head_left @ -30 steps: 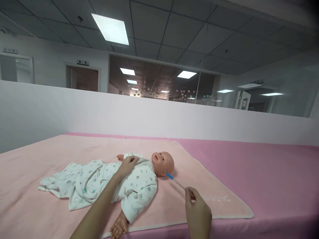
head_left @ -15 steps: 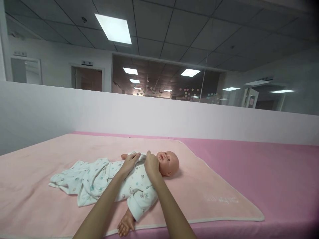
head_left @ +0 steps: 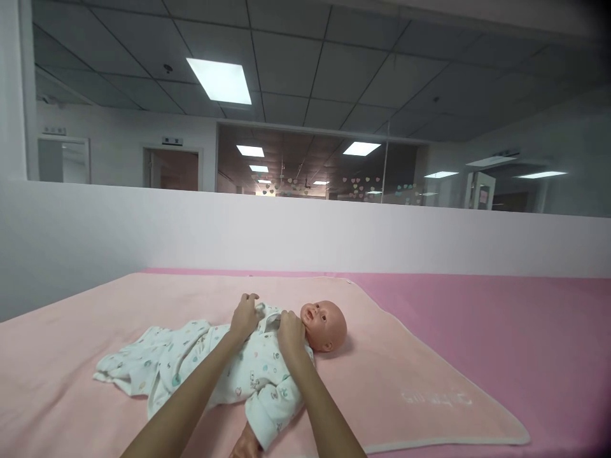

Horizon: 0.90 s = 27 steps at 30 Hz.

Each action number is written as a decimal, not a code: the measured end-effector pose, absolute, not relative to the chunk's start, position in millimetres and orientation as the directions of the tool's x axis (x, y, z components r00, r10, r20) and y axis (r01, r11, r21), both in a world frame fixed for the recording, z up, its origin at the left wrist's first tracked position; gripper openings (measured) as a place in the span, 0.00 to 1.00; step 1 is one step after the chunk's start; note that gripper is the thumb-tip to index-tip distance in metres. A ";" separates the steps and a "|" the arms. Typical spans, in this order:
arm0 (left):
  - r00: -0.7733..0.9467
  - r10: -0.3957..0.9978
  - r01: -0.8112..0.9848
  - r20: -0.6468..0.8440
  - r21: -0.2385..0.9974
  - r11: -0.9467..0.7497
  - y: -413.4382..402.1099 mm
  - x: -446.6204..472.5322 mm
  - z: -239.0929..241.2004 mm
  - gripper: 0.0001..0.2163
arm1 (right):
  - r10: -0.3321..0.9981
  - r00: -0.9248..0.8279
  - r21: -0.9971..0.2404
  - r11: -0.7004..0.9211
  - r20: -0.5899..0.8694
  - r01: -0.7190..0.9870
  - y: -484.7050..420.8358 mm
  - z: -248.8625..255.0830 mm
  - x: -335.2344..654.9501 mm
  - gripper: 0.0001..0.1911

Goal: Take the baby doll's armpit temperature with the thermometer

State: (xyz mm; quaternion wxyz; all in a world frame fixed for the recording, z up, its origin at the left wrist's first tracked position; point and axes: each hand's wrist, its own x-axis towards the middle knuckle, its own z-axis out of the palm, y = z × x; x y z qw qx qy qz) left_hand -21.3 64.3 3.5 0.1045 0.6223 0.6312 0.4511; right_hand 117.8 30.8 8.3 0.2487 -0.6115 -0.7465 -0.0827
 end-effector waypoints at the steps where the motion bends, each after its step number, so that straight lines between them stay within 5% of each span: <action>1: -0.094 0.884 0.851 0.457 0.497 -0.167 69.0 -22.6 3.6 0.20 | 0.876 -0.134 -0.173 0.238 0.464 0.956 30.2 8.8 117.6 0.16; 3: 0.079 0.911 0.990 0.406 0.078 -0.120 77.5 -22.6 3.4 0.21 | 0.884 -0.140 -0.167 0.236 0.446 0.957 29.3 9.4 117.1 0.16; 6: 0.117 0.919 0.993 0.376 -0.022 -0.117 83.7 -17.2 4.3 0.16 | 0.890 -0.135 -0.178 0.232 0.435 0.956 28.6 10.3 116.2 0.16; 15: 0.188 0.853 0.982 0.486 -0.101 -0.159 59.8 -15.2 11.5 0.11 | 0.894 -0.118 -0.188 0.217 0.431 0.958 32.1 17.7 108.8 0.09; 27: -0.005 0.924 0.982 0.383 0.176 -0.068 30.9 -23.4 9.6 0.12 | 0.811 -0.233 -0.089 0.329 0.537 0.940 19.9 20.7 137.8 0.15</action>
